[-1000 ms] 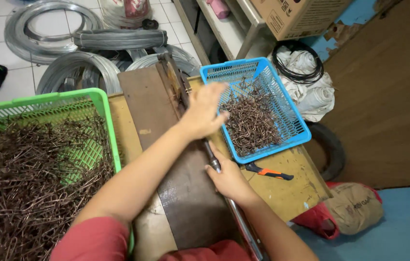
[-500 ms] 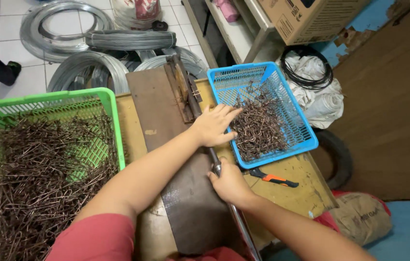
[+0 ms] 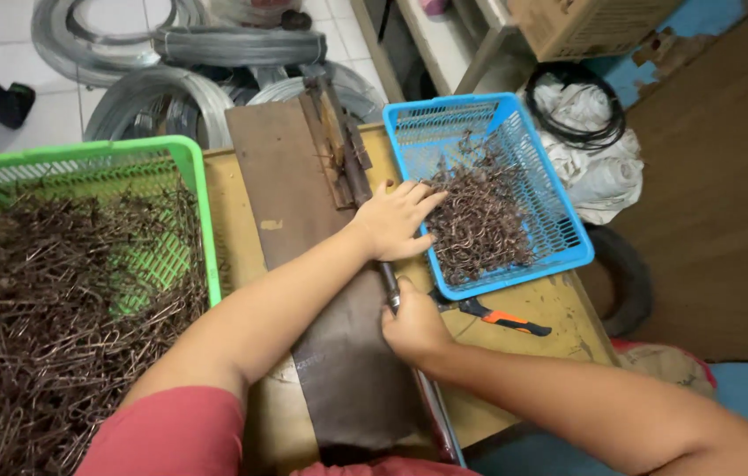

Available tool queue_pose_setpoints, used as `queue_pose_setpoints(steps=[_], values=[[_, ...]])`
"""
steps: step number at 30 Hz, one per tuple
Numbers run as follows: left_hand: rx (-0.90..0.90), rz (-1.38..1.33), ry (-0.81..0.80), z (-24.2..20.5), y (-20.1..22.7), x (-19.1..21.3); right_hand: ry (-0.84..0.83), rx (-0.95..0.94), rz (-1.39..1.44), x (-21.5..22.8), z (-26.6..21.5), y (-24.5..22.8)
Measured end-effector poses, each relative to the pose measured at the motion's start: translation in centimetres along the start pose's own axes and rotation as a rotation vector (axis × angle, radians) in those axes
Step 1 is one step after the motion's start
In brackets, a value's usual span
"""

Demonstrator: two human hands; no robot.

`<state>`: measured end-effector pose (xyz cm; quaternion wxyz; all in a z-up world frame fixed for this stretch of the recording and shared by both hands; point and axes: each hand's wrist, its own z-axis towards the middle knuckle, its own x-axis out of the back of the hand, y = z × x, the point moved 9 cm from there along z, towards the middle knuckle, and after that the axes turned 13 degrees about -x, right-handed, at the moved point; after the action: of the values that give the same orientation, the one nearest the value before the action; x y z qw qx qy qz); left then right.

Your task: Cutting small metal wires to length using a manual lever-operated cutting tool

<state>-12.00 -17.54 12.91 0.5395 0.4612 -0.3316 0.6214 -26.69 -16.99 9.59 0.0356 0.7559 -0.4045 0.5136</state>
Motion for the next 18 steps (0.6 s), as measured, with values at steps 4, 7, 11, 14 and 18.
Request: queue_pose_setpoints(steps=[4, 7, 11, 14, 18], values=[[0.015, -0.052, -0.015, 0.8, 0.4, -0.8, -0.003, -0.012, -0.013, -0.7, 1.0, 1.1], [0.025, -0.022, -0.019, 0.3, 0.6, -0.5, 0.048, 0.002, -0.042, -1.4, 2.0, 1.8], [0.035, -0.02, 0.018, 0.2, 0.5, -0.5, 0.022, -0.012, -0.018, -1.8, 2.5, 2.5], [0.043, -0.032, 0.015, 0.6, -0.2, -0.5, 0.024, -0.008, -0.009, -1.4, 3.0, 2.0], [0.07, -0.037, 0.035, 0.2, 0.3, 0.3, 0.036, 0.037, -0.008, -1.7, 3.1, 2.3]])
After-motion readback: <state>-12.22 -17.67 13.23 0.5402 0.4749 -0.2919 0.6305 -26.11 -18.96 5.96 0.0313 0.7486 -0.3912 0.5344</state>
